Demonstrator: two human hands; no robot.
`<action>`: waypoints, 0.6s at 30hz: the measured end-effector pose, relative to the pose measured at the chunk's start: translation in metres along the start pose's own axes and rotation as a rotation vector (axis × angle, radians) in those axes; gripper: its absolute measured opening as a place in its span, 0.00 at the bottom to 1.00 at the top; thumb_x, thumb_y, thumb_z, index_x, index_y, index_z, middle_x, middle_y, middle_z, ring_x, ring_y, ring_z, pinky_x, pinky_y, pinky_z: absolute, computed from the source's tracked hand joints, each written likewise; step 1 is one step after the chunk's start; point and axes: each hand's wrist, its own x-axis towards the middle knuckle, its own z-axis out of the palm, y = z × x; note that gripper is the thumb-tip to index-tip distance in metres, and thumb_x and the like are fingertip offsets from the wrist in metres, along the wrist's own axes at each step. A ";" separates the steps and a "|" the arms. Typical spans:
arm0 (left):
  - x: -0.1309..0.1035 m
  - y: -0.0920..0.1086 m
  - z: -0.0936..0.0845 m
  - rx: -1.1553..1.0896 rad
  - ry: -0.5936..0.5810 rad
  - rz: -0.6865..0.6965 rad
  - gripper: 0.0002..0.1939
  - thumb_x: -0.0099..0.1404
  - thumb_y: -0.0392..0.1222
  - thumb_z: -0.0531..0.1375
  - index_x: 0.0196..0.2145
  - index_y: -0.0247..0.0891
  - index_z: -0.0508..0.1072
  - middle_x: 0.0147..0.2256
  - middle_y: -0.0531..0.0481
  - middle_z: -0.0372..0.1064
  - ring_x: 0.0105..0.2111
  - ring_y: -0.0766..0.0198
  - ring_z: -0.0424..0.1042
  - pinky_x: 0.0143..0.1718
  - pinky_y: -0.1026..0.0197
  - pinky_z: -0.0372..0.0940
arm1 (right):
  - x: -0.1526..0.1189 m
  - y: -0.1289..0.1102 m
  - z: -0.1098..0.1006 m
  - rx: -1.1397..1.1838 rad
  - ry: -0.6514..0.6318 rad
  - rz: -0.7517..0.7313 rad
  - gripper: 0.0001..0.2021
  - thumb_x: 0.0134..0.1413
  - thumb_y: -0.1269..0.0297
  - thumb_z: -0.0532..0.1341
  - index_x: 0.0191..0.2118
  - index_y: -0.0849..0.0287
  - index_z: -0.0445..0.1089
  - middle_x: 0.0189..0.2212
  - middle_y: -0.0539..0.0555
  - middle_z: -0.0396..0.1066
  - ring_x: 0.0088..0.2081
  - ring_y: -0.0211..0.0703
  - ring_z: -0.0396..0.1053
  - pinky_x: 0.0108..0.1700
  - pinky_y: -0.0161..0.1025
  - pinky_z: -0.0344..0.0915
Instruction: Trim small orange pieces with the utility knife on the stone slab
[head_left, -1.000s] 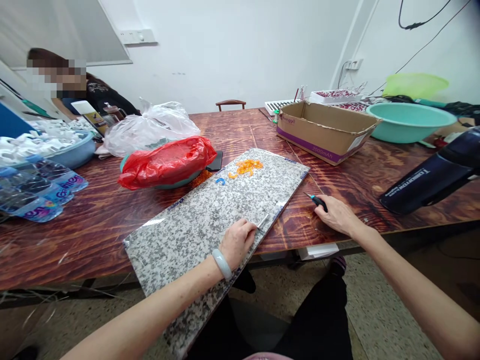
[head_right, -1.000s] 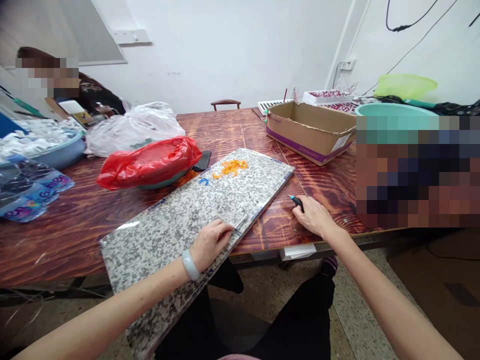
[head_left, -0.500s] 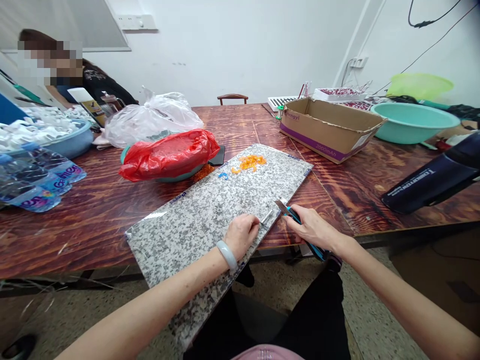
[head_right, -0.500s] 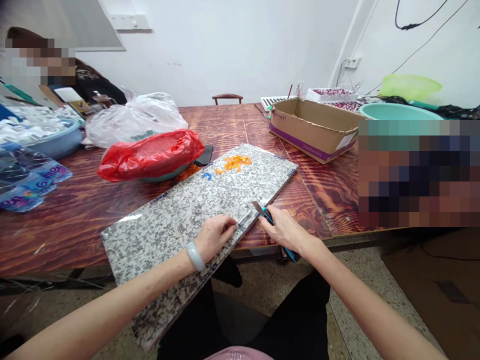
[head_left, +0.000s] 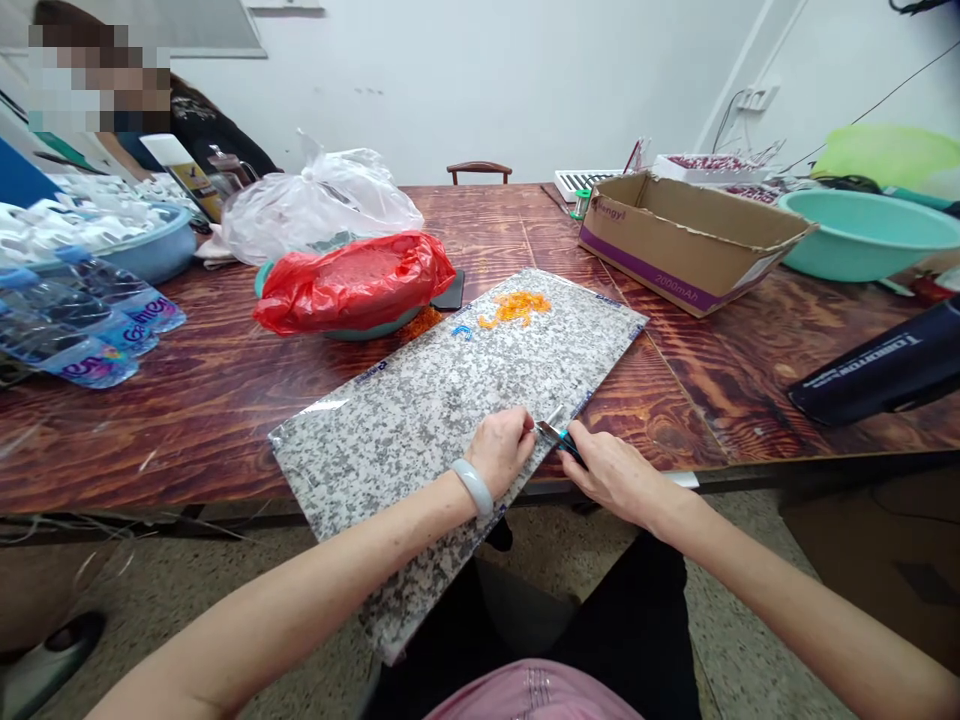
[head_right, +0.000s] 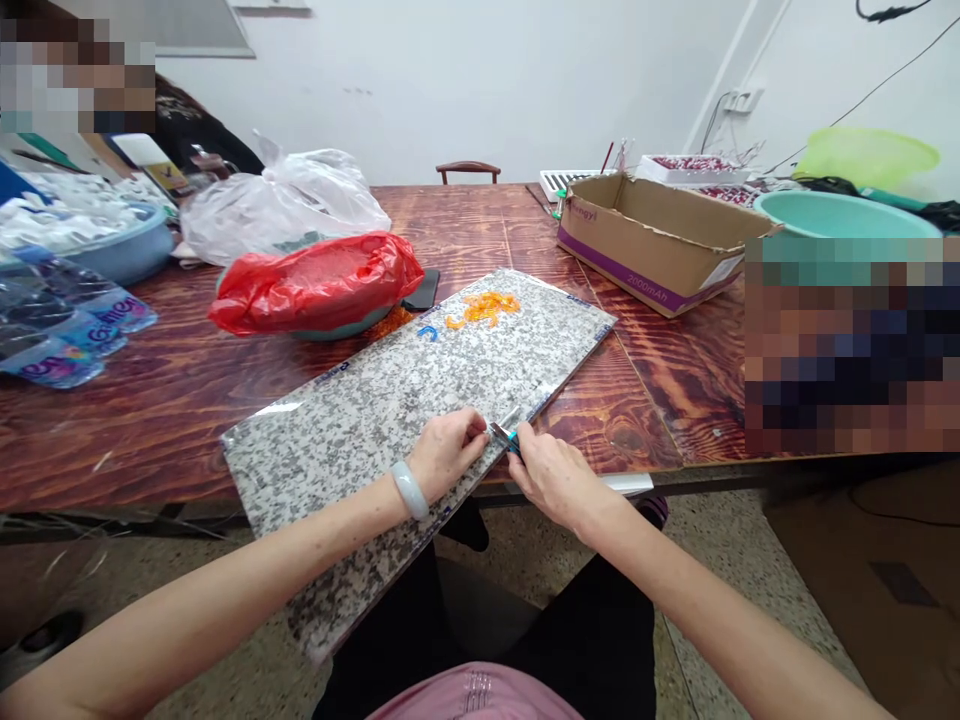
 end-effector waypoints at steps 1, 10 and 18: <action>0.000 0.000 0.000 -0.003 -0.001 0.001 0.02 0.59 0.36 0.52 0.31 0.37 0.64 0.28 0.52 0.68 0.30 0.65 0.68 0.32 0.65 0.59 | 0.000 0.000 0.000 -0.017 -0.002 0.000 0.09 0.59 0.61 0.45 0.38 0.60 0.55 0.26 0.54 0.66 0.28 0.44 0.67 0.27 0.35 0.48; 0.001 -0.002 0.001 0.017 -0.008 0.023 0.02 0.60 0.36 0.52 0.31 0.38 0.63 0.29 0.52 0.67 0.30 0.66 0.67 0.32 0.65 0.59 | -0.001 -0.005 -0.001 -0.116 -0.057 0.022 0.10 0.60 0.60 0.44 0.40 0.61 0.54 0.27 0.55 0.68 0.30 0.48 0.70 0.26 0.35 0.53; 0.002 -0.001 -0.002 0.006 -0.071 0.021 0.02 0.61 0.36 0.51 0.31 0.38 0.63 0.30 0.51 0.67 0.32 0.65 0.67 0.34 0.64 0.60 | 0.004 -0.020 0.000 -0.215 -0.145 0.142 0.06 0.60 0.65 0.46 0.38 0.61 0.54 0.26 0.57 0.69 0.29 0.49 0.71 0.24 0.35 0.57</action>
